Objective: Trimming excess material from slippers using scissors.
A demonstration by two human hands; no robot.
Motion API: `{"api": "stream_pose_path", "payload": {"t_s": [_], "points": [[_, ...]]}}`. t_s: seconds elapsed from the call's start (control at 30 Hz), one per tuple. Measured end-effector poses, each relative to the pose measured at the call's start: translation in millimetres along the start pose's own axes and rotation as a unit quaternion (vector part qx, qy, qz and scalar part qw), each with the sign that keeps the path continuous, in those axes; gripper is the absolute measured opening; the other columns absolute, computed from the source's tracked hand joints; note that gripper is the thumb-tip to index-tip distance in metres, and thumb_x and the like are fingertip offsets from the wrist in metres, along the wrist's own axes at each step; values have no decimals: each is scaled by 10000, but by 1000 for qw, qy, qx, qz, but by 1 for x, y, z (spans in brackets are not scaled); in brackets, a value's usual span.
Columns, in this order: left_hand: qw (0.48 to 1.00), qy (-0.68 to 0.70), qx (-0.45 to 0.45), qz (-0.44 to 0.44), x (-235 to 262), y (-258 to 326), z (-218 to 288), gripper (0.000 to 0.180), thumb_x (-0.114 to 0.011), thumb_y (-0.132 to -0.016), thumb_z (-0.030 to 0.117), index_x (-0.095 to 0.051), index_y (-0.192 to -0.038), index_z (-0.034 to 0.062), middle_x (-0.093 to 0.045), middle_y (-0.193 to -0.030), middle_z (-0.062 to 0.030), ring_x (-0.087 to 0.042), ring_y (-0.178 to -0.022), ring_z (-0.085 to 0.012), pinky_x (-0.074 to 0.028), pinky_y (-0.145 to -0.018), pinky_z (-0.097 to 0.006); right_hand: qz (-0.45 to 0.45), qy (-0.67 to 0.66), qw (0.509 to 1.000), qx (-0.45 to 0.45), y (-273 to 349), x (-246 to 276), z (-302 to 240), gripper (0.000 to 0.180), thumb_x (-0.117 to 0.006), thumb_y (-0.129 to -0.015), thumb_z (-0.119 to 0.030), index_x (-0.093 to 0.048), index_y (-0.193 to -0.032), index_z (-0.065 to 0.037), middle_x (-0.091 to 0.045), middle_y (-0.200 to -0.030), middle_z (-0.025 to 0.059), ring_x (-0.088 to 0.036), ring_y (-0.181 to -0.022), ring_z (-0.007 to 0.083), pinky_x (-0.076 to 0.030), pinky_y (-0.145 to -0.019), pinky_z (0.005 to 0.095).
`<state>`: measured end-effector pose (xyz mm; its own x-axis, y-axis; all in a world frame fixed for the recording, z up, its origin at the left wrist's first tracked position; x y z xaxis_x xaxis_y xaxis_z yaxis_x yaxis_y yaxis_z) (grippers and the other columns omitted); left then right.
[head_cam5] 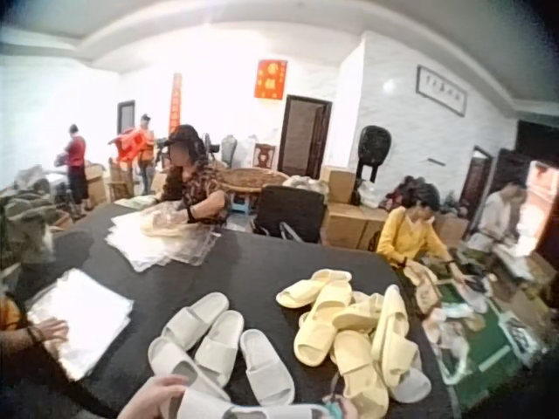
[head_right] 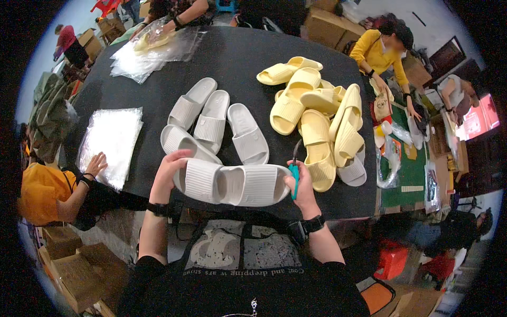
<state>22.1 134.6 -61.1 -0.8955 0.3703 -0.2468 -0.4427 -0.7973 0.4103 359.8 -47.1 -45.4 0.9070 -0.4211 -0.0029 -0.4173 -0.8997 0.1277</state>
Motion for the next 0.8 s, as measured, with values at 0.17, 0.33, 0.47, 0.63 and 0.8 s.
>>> {"api": "stream_pose_path", "payload": {"t_s": [0.17,0.33,0.47,0.63,0.8], "points": [[992,60,-95,49,-16,-31,11,316,-577,-841,90,-548,-1140,-8,-622,-948,-52,-585,-837,-117,-459,-750,-241,60,-121,991,-24,1,9,20,377,-592,-763,-16,-471,-1119,2,-483,-1031,31,-504,-878,106,-426,-786,248],[987,112,-89,77,-22,-37,-1,406,-530,-900,172,-434,-1253,-3,-583,-1062,-69,-577,-896,-125,-484,-740,-282,86,-154,984,-14,-3,2,32,365,-585,-771,-9,-480,-1120,-2,-496,-1022,28,-501,-909,115,-417,-804,251],[958,286,-12,16,-38,-32,-14,445,-475,-936,235,-382,-1309,11,-521,-1229,-125,-538,-1095,-242,-438,-914,-430,77,-175,981,-33,-6,-5,36,375,-586,-772,8,-483,-1132,-12,-502,-1026,23,-504,-906,103,-418,-797,237],[938,339,53,-46,-40,-6,-19,507,-332,-967,402,-336,-1353,73,-431,-1338,-134,-405,-1232,-330,-342,-964,-576,75,-140,987,1,-18,-11,20,363,-625,-807,-48,-479,-1138,-21,-517,-981,15,-516,-840,85,-432,-728,220],[944,329,-6,1,-13,7,-24,526,-310,-965,428,-317,-1364,85,-410,-1352,-140,-400,-1236,-329,-349,-976,-557,105,-34,994,-17,-20,-19,-19,347,-600,-836,-62,-459,-1149,-12,-552,-813,35,-521,-660,83,-440,-589,223]]}}
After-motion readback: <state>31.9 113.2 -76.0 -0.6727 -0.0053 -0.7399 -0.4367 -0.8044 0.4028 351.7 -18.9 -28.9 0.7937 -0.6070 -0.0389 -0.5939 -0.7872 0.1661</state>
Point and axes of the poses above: each hand's wrist, its own y-axis away from the middle knuckle, its own x-axis out of the back of the hand, z = x × y, the point moved 3 cm from there along -y, towards the middle knuckle
